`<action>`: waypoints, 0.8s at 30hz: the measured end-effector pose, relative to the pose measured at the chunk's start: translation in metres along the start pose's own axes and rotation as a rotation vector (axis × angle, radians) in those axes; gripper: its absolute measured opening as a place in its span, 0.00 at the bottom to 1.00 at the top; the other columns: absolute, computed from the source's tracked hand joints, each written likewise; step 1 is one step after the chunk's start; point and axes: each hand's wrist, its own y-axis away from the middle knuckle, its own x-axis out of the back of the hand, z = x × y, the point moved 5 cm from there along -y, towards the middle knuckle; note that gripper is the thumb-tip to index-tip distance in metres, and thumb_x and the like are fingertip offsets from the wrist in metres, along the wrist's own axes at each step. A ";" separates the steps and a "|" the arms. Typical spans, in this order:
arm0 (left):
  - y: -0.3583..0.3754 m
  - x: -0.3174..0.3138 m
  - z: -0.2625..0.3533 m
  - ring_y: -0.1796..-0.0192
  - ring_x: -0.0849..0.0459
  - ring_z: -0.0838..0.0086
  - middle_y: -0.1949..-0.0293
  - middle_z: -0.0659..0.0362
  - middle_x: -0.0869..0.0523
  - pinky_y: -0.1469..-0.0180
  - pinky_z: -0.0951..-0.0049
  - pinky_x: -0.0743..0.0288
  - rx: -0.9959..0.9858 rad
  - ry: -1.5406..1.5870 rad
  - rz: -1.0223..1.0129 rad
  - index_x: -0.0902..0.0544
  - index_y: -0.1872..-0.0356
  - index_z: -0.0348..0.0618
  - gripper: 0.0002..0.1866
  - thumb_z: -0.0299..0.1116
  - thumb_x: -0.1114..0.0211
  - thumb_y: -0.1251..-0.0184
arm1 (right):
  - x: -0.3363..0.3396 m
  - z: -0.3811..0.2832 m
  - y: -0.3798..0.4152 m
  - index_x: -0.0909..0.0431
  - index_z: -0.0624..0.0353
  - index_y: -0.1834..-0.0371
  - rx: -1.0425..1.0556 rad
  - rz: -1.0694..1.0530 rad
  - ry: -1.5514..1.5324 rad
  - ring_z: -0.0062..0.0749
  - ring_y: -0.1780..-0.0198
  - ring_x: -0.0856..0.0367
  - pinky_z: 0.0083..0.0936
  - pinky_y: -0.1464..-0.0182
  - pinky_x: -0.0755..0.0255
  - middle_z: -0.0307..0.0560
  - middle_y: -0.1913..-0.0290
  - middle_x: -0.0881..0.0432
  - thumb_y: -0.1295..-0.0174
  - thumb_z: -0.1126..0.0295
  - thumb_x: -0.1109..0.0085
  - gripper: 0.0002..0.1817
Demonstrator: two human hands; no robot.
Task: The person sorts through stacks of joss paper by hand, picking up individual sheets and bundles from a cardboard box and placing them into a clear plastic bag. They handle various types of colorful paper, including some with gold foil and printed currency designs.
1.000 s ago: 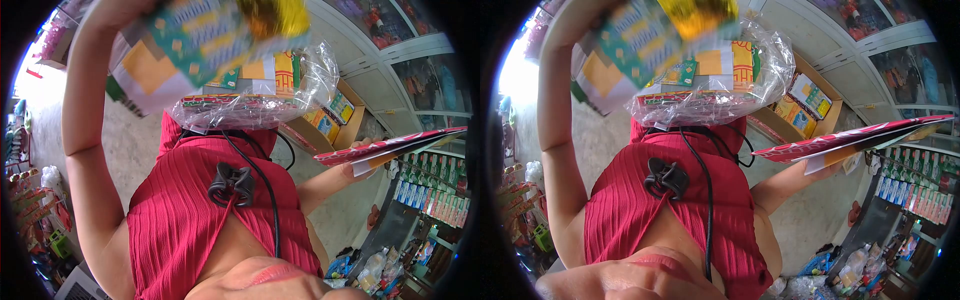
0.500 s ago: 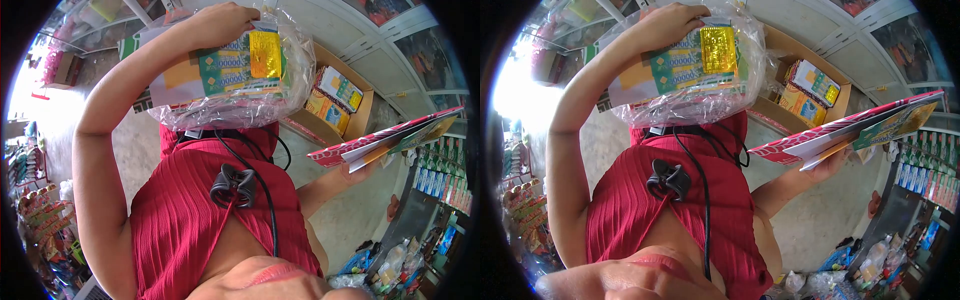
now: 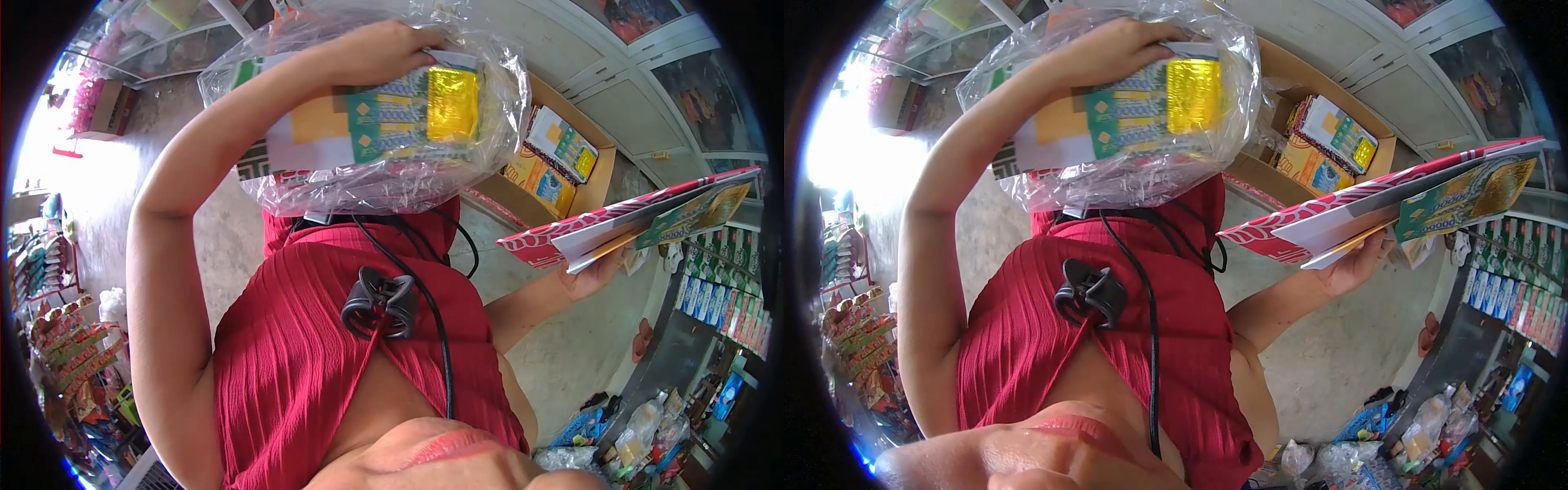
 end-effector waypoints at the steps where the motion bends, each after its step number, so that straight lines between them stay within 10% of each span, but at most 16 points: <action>1: -0.004 -0.010 0.000 0.55 0.17 0.49 0.55 0.45 0.15 0.49 0.58 0.25 0.004 0.003 0.006 0.22 0.46 0.44 0.17 0.40 0.45 0.31 | -0.002 -0.001 0.001 0.40 0.61 0.30 -0.006 -0.005 0.002 0.42 0.35 0.29 0.47 0.33 0.32 0.54 0.33 0.32 0.28 0.72 0.55 0.23; 6: -0.004 -0.039 -0.003 0.47 0.21 0.54 0.49 0.48 0.20 0.42 0.59 0.29 -0.072 -0.162 0.058 0.25 0.43 0.43 0.18 0.38 0.45 0.30 | -0.007 -0.008 0.015 0.37 0.62 0.36 0.265 0.305 0.620 0.32 0.41 0.24 0.35 0.35 0.28 0.51 0.37 0.28 0.30 0.74 0.51 0.20; 12: 0.035 -0.008 0.011 0.44 0.23 0.57 0.49 0.51 0.21 0.38 0.62 0.32 -0.238 -0.394 0.185 0.25 0.44 0.40 0.18 0.37 0.44 0.30 | -0.023 -0.001 0.004 0.37 0.59 0.34 0.140 0.266 0.391 0.34 0.36 0.29 0.37 0.33 0.34 0.49 0.33 0.31 0.32 0.72 0.46 0.23; 14: 0.045 0.040 0.035 0.47 0.19 0.59 0.50 0.48 0.18 0.41 0.66 0.28 0.009 0.086 -0.029 0.24 0.44 0.35 0.18 0.36 0.44 0.29 | -0.037 0.012 -0.003 0.34 0.59 0.36 0.086 0.213 0.329 0.35 0.38 0.28 0.38 0.37 0.32 0.47 0.35 0.29 0.33 0.72 0.45 0.22; 18: 0.047 0.102 0.074 0.44 0.20 0.57 0.44 0.39 0.22 0.41 0.62 0.26 -0.192 0.622 0.194 0.33 0.37 0.31 0.26 0.41 0.45 0.27 | -0.078 0.054 -0.020 0.31 0.60 0.38 -0.001 0.039 0.338 0.34 0.41 0.25 0.37 0.38 0.31 0.47 0.39 0.24 0.33 0.75 0.46 0.20; 24: 0.066 0.151 0.105 0.44 0.22 0.75 0.44 0.52 0.20 0.40 0.72 0.28 -0.304 0.614 0.455 0.33 0.36 0.30 0.28 0.31 0.35 0.33 | -0.157 0.132 -0.025 0.26 0.65 0.44 -0.043 -0.179 0.673 0.25 0.50 0.23 0.23 0.44 0.32 0.45 0.50 0.20 0.35 0.78 0.43 0.16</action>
